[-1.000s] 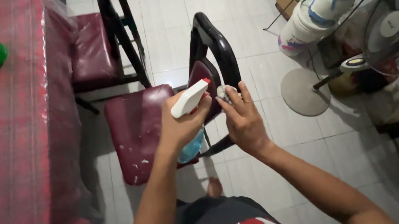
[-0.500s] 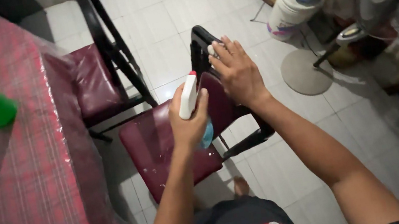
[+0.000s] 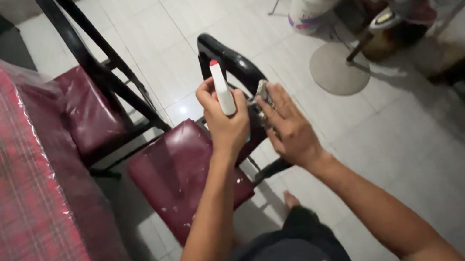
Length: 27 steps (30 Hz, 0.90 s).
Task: The recorder is cleaning dining chairs using a spray bottle and a cloth.
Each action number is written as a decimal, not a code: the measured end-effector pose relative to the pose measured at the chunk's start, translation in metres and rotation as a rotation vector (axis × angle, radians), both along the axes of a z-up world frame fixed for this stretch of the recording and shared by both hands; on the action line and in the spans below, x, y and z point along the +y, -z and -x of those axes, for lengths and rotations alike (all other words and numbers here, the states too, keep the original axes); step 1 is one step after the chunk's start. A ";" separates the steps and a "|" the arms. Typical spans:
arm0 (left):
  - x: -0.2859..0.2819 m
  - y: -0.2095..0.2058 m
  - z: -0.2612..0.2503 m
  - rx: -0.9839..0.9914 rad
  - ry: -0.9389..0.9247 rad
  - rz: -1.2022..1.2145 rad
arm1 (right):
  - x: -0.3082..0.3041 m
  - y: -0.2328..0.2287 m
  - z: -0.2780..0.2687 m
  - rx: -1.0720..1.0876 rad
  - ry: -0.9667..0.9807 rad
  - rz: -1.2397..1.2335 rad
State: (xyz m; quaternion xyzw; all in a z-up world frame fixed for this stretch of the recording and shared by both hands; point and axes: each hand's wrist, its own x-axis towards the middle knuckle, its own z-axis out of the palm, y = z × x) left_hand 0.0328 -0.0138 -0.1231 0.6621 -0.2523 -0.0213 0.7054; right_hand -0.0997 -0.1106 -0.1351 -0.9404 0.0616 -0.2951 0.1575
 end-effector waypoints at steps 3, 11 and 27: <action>-0.014 -0.011 0.002 -0.088 -0.063 -0.016 | -0.009 -0.001 -0.009 -0.009 -0.033 -0.019; -0.035 0.003 0.031 -0.175 -0.481 -0.144 | -0.038 -0.004 -0.029 -0.045 -0.233 -0.126; -0.067 0.041 0.109 -0.218 -0.865 -0.164 | -0.073 0.018 -0.058 -0.086 -0.432 -0.471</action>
